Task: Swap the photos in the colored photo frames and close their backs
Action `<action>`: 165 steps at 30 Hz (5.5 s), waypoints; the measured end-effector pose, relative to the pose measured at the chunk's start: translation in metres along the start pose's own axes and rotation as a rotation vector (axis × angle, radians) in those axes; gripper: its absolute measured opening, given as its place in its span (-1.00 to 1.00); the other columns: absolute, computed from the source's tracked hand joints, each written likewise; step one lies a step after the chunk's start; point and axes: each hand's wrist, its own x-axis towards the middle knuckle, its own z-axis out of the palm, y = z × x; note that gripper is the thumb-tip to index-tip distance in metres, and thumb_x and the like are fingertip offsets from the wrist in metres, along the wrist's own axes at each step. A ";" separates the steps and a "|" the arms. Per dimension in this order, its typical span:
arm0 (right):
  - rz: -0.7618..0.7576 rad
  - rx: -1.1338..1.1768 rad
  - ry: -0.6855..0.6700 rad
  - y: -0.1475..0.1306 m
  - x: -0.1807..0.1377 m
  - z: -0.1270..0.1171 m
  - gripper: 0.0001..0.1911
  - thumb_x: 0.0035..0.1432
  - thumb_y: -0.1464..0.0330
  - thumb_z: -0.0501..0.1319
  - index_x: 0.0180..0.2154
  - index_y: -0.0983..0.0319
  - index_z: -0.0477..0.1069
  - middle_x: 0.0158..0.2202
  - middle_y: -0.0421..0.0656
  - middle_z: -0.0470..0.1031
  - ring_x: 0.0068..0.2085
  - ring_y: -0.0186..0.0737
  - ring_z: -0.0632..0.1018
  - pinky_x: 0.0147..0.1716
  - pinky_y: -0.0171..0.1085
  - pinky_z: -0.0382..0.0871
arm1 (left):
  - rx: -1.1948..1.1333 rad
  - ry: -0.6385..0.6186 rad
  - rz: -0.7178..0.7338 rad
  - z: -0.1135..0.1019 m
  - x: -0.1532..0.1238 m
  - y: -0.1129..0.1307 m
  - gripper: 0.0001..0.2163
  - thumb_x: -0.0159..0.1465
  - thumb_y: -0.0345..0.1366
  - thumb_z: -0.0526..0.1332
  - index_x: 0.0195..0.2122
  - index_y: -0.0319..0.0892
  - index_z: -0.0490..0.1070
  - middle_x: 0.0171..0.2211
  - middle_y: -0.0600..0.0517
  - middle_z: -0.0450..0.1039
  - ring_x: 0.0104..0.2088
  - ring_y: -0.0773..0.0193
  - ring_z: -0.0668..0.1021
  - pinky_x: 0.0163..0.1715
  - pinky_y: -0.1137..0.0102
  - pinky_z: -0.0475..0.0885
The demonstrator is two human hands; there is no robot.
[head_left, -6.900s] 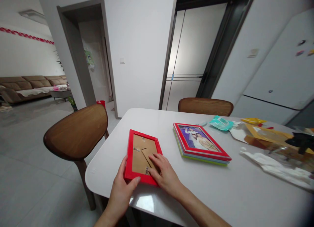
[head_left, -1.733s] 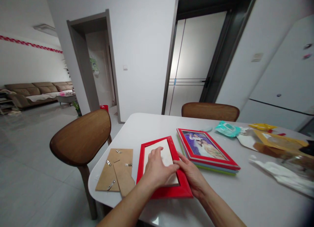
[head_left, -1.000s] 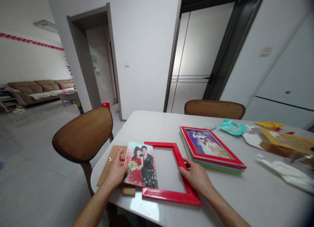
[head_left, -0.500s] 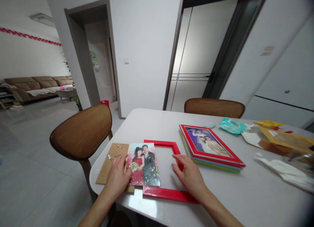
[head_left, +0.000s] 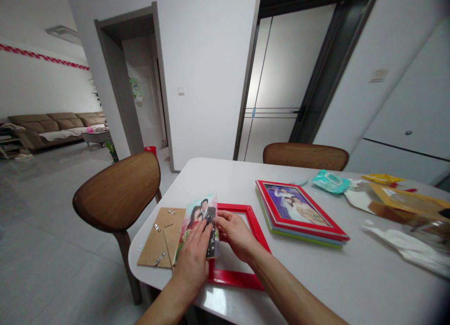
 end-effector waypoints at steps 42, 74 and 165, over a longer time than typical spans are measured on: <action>-0.106 -0.911 0.340 0.024 0.006 -0.086 -0.63 -0.07 0.46 -0.08 -0.26 0.33 0.40 -0.35 -0.04 0.50 -0.32 -0.20 0.49 -0.37 -0.35 0.28 | -0.108 -0.239 -0.177 0.023 -0.002 0.017 -0.58 -0.05 -0.36 0.20 -0.11 -0.28 0.31 0.06 -0.18 0.20 0.07 0.10 0.24 0.06 0.22 0.12; -0.262 -1.249 0.495 0.053 -0.019 -0.099 -0.59 -0.09 0.47 -0.02 -0.15 0.33 0.35 -0.18 -0.04 0.39 -0.16 -0.19 0.39 -0.09 -0.28 0.19 | -0.217 0.002 -0.326 0.018 0.012 0.015 -0.49 0.02 -0.45 0.06 0.05 -0.26 0.07 0.09 -0.12 0.15 0.09 0.17 0.20 0.08 0.26 0.11; -0.607 -1.406 -0.043 0.041 -0.058 -0.064 -0.73 0.02 0.41 0.05 -0.21 0.11 0.38 -0.15 -0.10 0.34 -0.10 -0.12 0.30 -0.14 -0.09 0.17 | 0.015 -0.406 0.000 0.015 -0.005 -0.001 -0.51 -0.23 -0.14 0.36 -0.25 -0.17 0.32 0.08 -0.16 0.18 0.10 0.04 0.18 0.07 0.06 -0.01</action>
